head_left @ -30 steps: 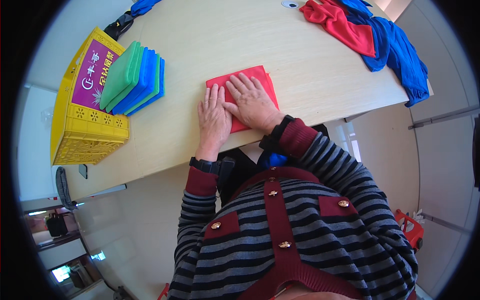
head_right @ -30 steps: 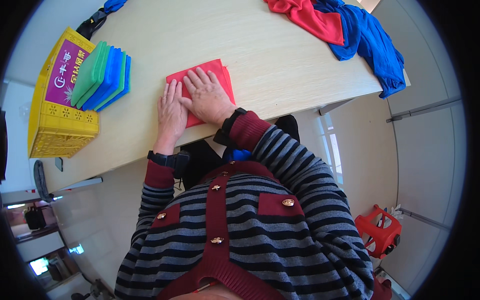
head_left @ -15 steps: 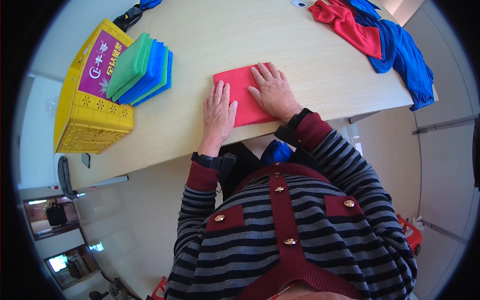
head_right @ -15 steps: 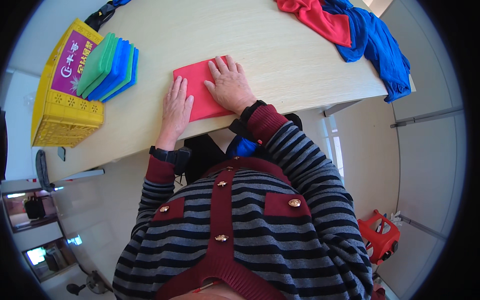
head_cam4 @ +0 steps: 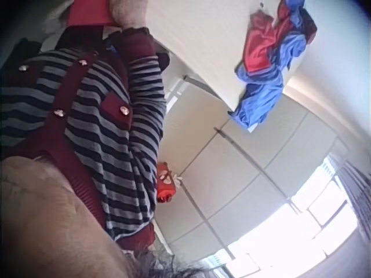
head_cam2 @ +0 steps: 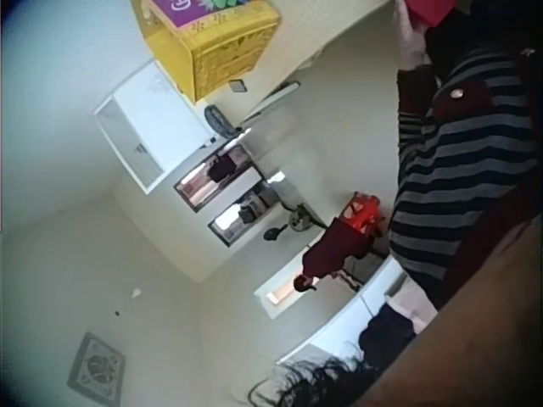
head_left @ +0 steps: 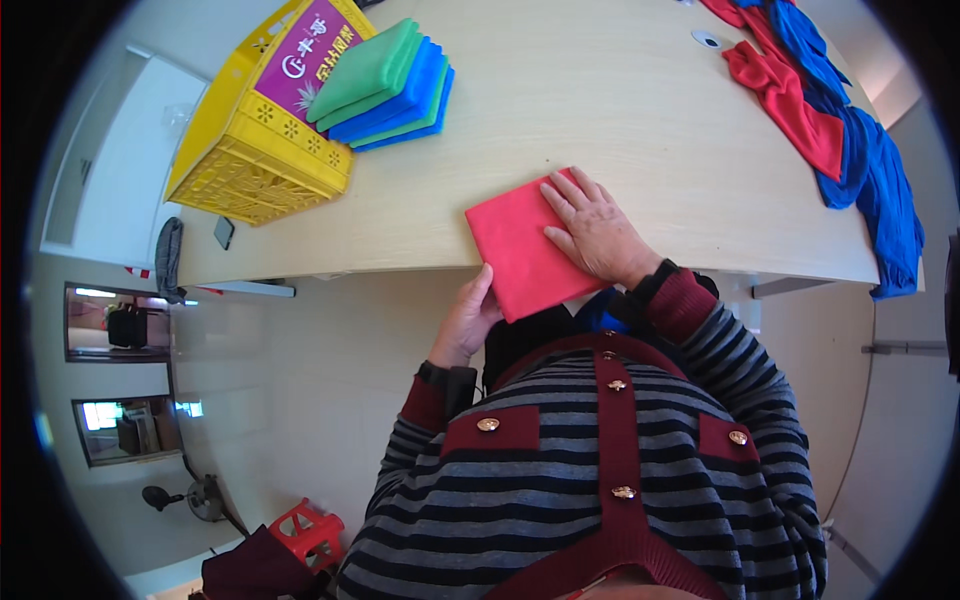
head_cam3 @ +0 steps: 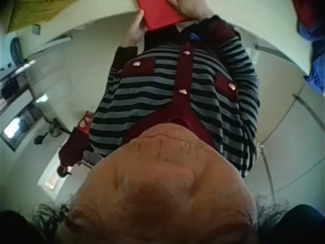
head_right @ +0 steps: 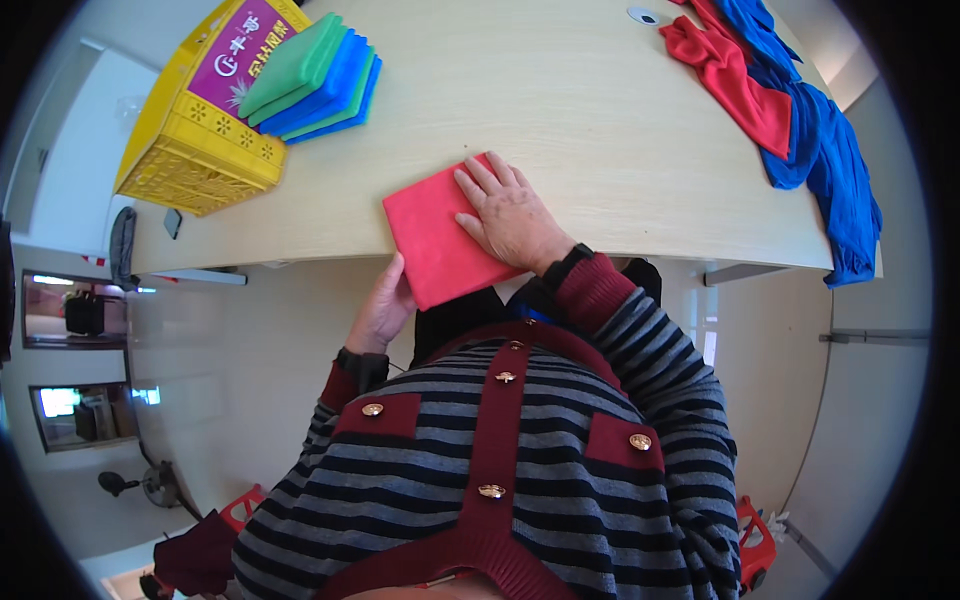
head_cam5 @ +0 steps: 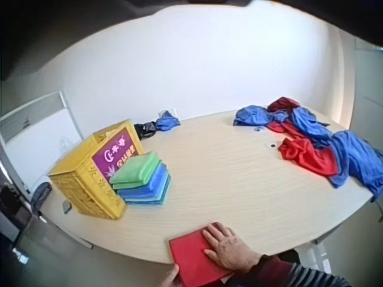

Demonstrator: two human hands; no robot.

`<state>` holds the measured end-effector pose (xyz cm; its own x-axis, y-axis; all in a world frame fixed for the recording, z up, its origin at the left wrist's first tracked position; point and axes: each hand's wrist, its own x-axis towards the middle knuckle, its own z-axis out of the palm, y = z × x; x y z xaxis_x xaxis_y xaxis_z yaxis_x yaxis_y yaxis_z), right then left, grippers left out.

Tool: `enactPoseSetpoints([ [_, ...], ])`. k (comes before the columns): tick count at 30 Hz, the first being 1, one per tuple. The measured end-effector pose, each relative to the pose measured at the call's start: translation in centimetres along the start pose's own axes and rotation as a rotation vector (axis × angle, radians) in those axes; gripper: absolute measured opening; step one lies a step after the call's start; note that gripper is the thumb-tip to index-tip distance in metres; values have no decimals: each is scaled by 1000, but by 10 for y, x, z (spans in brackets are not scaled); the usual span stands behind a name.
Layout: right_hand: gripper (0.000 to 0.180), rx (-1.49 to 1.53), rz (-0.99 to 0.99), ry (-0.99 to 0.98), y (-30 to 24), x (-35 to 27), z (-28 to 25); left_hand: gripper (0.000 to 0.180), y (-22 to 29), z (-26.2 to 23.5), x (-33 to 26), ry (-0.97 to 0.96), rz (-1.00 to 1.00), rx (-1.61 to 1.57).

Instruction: Folding a red cloth into a square on a table.

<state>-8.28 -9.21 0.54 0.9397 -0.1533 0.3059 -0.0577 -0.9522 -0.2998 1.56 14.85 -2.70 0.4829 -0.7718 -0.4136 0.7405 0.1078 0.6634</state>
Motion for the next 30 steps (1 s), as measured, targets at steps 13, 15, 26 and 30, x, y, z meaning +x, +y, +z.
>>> enactPoseSetpoints([
  [13,47,212,122,193,43,-42,-14,40,85,51,-25,-14,37,353],
  [15,42,155,142,235,56,-50,-20,38,128,71,-16,4,90,403],
  [26,36,52,205,299,55,-55,-26,41,374,101,125,-19,563,180],
  [30,37,72,183,297,46,-48,-25,35,377,24,162,235,479,-123],
])
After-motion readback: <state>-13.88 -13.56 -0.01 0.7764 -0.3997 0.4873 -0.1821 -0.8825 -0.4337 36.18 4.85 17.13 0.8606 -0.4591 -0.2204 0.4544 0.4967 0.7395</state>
